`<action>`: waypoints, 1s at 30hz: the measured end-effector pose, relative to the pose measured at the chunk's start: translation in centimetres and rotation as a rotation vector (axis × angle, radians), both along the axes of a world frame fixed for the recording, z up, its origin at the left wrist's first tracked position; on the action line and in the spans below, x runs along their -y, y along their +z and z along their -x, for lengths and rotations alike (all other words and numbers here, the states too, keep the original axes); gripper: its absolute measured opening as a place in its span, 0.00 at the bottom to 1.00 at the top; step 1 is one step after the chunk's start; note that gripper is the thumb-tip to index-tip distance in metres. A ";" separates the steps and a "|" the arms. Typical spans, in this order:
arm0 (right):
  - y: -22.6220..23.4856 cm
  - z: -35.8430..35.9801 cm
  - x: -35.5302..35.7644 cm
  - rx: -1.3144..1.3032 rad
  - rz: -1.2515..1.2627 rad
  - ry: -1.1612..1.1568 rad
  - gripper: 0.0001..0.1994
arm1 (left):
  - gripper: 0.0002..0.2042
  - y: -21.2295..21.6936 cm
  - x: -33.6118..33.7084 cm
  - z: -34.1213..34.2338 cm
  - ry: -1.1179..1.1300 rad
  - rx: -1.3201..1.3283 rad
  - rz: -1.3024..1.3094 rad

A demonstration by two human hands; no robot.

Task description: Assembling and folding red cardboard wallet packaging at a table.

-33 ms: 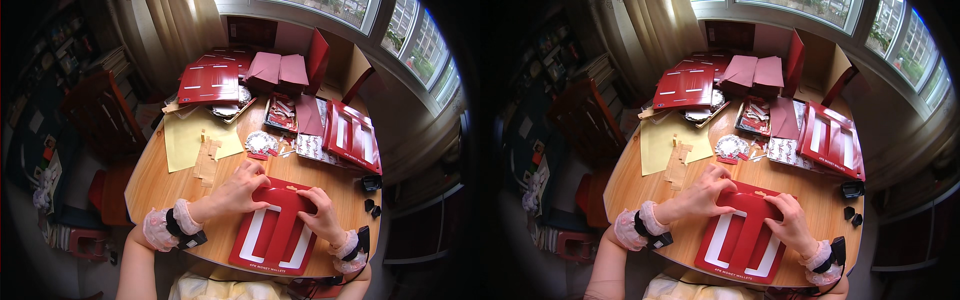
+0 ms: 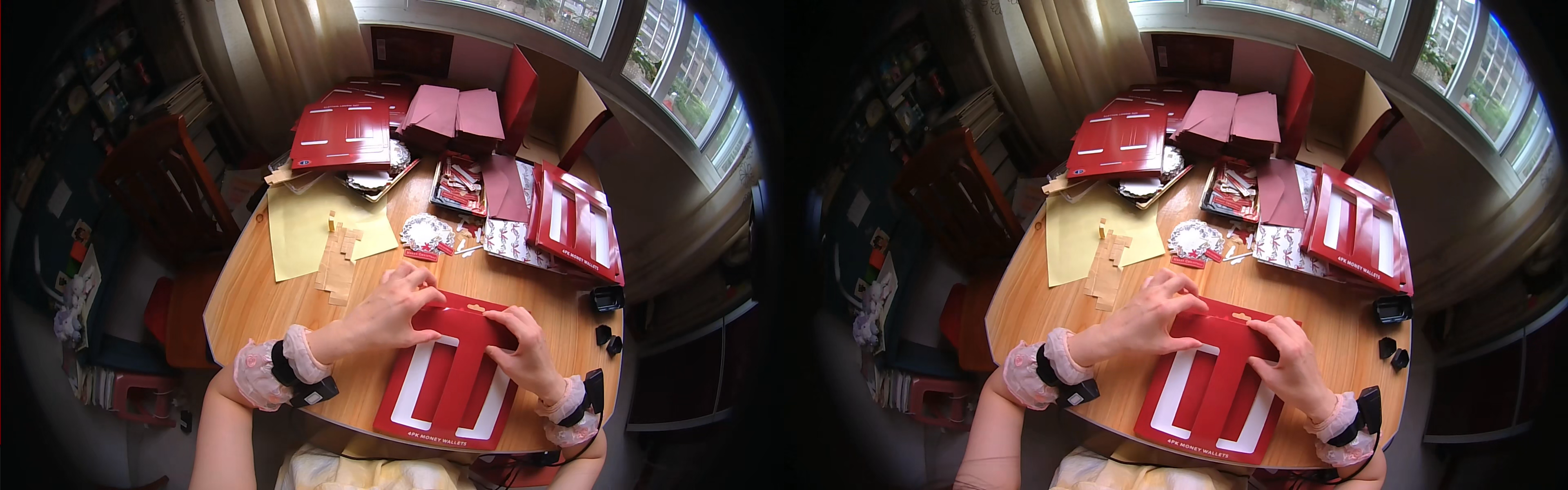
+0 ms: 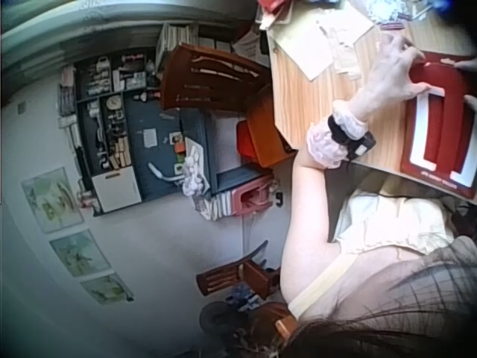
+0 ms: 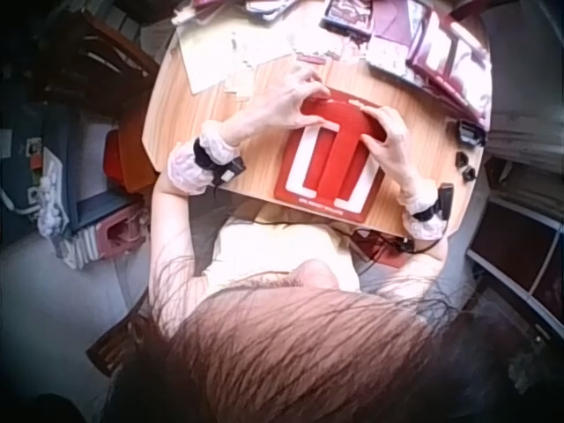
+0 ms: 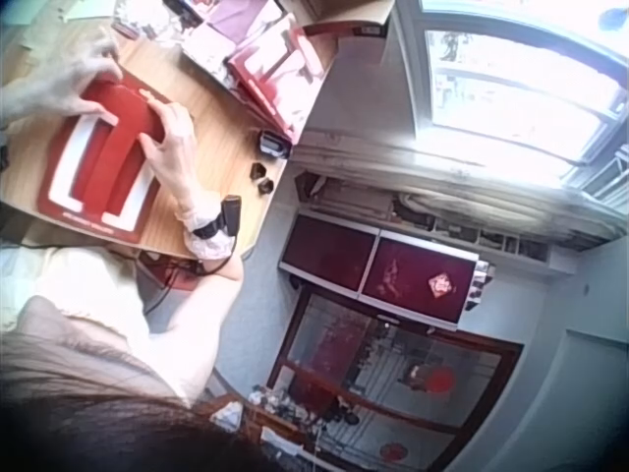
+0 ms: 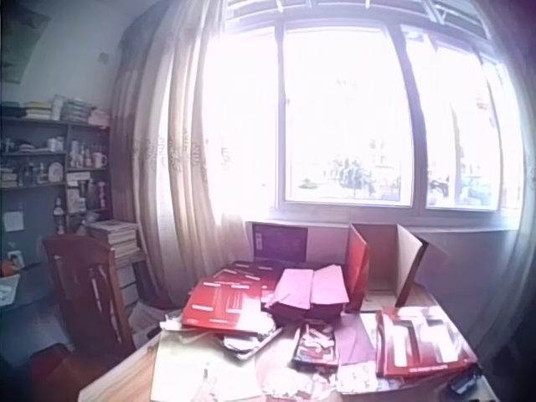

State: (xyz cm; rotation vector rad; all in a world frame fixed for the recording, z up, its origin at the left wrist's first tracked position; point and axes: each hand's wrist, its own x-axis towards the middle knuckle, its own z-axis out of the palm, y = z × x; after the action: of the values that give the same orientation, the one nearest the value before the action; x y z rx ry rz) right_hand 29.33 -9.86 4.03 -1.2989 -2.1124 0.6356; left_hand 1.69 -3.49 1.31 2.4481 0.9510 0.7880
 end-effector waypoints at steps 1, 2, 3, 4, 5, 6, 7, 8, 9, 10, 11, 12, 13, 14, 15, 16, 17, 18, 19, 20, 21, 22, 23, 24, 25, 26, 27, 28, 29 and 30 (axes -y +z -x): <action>-0.1 -0.1 0.1 0.011 -0.008 0.004 0.26 | 0.22 0.1 0.0 -0.1 -0.047 -0.047 0.006; -0.2 -0.2 0.1 0.023 -0.016 0.008 0.26 | 0.23 0.2 -0.1 -0.2 -0.094 -0.094 0.013; -0.2 -0.1 0.1 0.023 -0.017 0.009 0.26 | 0.23 0.0 0.0 -0.2 -0.093 -0.094 0.013; -0.2 -0.1 0.1 0.029 -0.014 0.014 0.26 | 0.23 -0.4 0.1 -0.2 -0.112 -0.094 0.002; -0.2 -0.1 0.1 0.034 -0.011 0.019 0.26 | 0.23 -0.6 0.1 -0.2 -0.130 -0.094 -0.009; -0.2 -0.1 0.0 0.034 -0.011 0.020 0.26 | 0.23 -0.6 0.1 -0.2 -0.130 -0.094 -0.009; -0.2 -0.1 0.0 0.039 -0.008 0.025 0.26 | 0.22 -0.6 0.2 -0.2 -0.147 -0.092 0.008; -0.2 -0.1 0.0 0.043 -0.005 0.031 0.26 | 0.21 -0.6 0.2 -0.1 -0.164 -0.090 0.024; -0.2 -0.1 0.0 0.044 -0.005 0.031 0.26 | 0.21 -0.7 0.2 -0.2 -0.164 -0.089 0.025; -0.3 -0.1 0.0 0.054 0.002 0.034 0.26 | 0.21 -0.8 0.2 -0.2 -0.169 -0.094 0.021; -0.3 0.0 0.0 0.064 0.008 0.036 0.26 | 0.20 -0.9 0.2 -0.2 -0.174 -0.099 0.017; -0.4 0.1 0.1 0.064 0.009 0.037 0.26 | 0.20 -0.9 0.2 -0.2 -0.173 -0.099 0.018; -0.5 0.2 0.2 0.026 0.017 0.022 0.25 | 0.20 -0.8 0.2 -0.2 -0.183 -0.115 0.046; -0.6 0.3 0.3 -0.012 0.026 0.006 0.24 | 0.19 -0.8 0.3 -0.2 -0.193 -0.130 0.074; -0.6 0.2 0.2 -0.011 0.026 0.006 0.24 | 0.19 -0.9 0.3 -0.1 -0.194 -0.129 0.074; -0.6 0.2 0.1 0.057 0.011 0.025 0.24 | 0.18 -1.1 0.2 -0.1 -0.200 -0.125 0.084; -0.6 0.1 0.1 0.125 -0.004 0.044 0.23 | 0.17 -1.3 0.2 -0.1 -0.207 -0.121 0.093; -0.6 0.0 0.1 0.125 -0.004 0.044 0.23 | 0.17 -1.2 0.2 -0.1 -0.207 -0.121 0.093; -0.7 0.0 0.1 0.142 0.011 0.052 0.23 | 0.16 -1.1 0.2 0.0 -0.207 -0.121 0.119; -0.7 0.0 0.1 0.160 0.026 0.060 0.23 | 0.16 -1.1 0.2 0.0 -0.206 -0.121 0.145; -0.7 0.0 0.1 0.160 0.026 0.061 0.23 | 0.16 -1.0 0.2 0.0 -0.206 -0.122 0.144; -0.8 0.0 0.1 0.099 0.081 0.046 0.23 | 0.16 -1.0 0.2 0.1 -0.203 -0.123 0.157; -0.9 0.1 0.1 0.039 0.136 0.031 0.23 | 0.16 -0.9 0.2 0.1 -0.200 -0.124 0.169; -1.0 0.1 0.2 0.039 0.135 0.029 0.23 | 0.16 -0.8 0.2 0.2 -0.202 -0.123 0.169; -1.2 0.1 0.2 -0.013 0.136 0.009 0.23 | 0.16 -0.7 0.2 0.2 -0.195 -0.139 0.195; -1.3 0.1 0.2 -0.064 0.137 -0.011 0.24 | 0.16 -0.6 0.1 0.2 -0.188 -0.154 0.221; -1.3 0.1 0.2 -0.065 0.137 -0.012 0.24 | 0.16 -0.5 0.1 0.3 -0.189 -0.154 0.221; -1.3 0.1 0.2 -0.034 0.105 -0.023 0.23 | 0.16 -0.4 0.1 0.3 -0.189 -0.159 0.225; -1.3 0.1 0.2 -0.004 0.073 -0.034 0.23 | 0.16 -0.3 0.1 0.4 -0.189 -0.164 0.229; -1.2 0.2 0.2 -0.005 0.074 -0.033 0.23 | 0.16 -0.4 0.2 0.4 -0.188 -0.165 0.230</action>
State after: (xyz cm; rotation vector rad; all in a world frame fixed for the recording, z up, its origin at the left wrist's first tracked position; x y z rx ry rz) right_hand 29.14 -10.06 2.82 -1.3681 -2.0763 0.7080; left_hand 1.28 -3.66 0.96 2.3816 0.8034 0.3955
